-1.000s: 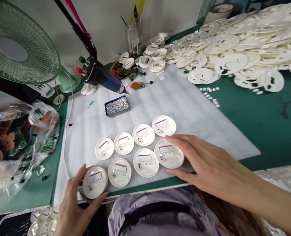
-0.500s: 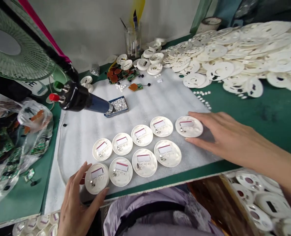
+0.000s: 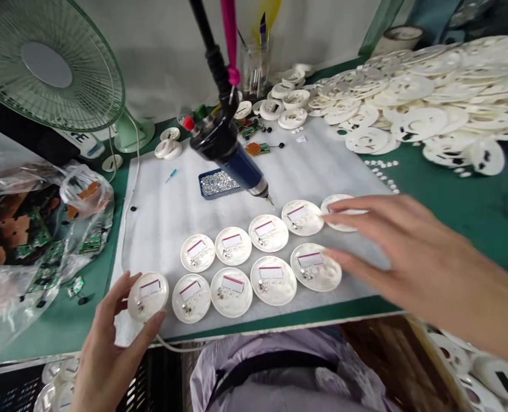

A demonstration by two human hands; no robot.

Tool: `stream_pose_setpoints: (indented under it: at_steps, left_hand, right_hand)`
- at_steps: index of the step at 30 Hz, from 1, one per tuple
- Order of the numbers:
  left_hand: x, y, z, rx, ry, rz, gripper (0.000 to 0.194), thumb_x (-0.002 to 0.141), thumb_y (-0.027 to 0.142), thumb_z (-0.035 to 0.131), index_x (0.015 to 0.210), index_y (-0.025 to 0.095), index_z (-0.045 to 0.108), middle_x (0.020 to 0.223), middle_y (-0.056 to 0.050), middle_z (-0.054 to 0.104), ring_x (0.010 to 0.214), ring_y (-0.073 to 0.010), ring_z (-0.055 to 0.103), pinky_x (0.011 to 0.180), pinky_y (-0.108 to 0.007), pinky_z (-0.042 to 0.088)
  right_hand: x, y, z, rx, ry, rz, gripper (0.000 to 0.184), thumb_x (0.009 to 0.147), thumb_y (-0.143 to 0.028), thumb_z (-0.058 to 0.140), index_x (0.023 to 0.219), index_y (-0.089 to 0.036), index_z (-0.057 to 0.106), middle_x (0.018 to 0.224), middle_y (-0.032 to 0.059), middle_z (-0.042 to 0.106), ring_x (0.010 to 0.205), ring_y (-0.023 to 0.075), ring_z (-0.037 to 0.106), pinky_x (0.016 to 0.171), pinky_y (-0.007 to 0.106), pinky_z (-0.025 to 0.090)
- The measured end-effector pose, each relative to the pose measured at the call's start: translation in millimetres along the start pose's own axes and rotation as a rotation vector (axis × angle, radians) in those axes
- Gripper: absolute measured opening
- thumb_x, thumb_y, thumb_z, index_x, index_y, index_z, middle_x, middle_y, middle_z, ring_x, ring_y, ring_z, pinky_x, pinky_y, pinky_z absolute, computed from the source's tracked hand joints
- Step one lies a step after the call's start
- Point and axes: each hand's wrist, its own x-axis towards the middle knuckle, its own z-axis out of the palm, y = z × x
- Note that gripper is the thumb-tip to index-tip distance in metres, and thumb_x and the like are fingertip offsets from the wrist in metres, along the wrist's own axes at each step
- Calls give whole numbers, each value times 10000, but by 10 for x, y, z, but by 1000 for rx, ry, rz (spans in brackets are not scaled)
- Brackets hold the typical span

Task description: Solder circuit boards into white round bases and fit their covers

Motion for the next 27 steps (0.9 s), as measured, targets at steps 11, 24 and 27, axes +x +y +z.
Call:
stream_pose_setpoints:
  at_steps: [11, 24, 27]
  left_hand:
    - [634, -14, 91, 119, -53, 372, 568, 924, 362, 634, 1423, 184, 430, 1393, -158, 569, 1243, -308, 541, 1001, -500, 483]
    - [31, 593, 496, -107, -156, 673, 90, 937, 132, 622, 920, 215, 654, 904, -27, 649, 978, -214, 552, 859, -338, 422]
    - [-1, 614, 535, -117, -136, 664, 55, 932, 138, 636, 939, 191, 651, 902, -33, 634, 946, -210, 535, 855, -343, 417]
  right_hand:
    - [316, -1110, 406, 146, -23, -351, 130, 922, -126, 525, 819, -114, 604, 840, 52, 525, 824, 108, 432, 742, 262, 309]
    - [238, -1021, 455, 145, -133, -389, 123, 813, -5, 537, 847, -123, 544, 876, 33, 497, 831, 131, 395, 731, 278, 250]
    - [234, -1033, 434, 189, -60, -402, 133, 844, -43, 540, 919, -140, 591, 931, 32, 529, 882, 139, 427, 765, 281, 290]
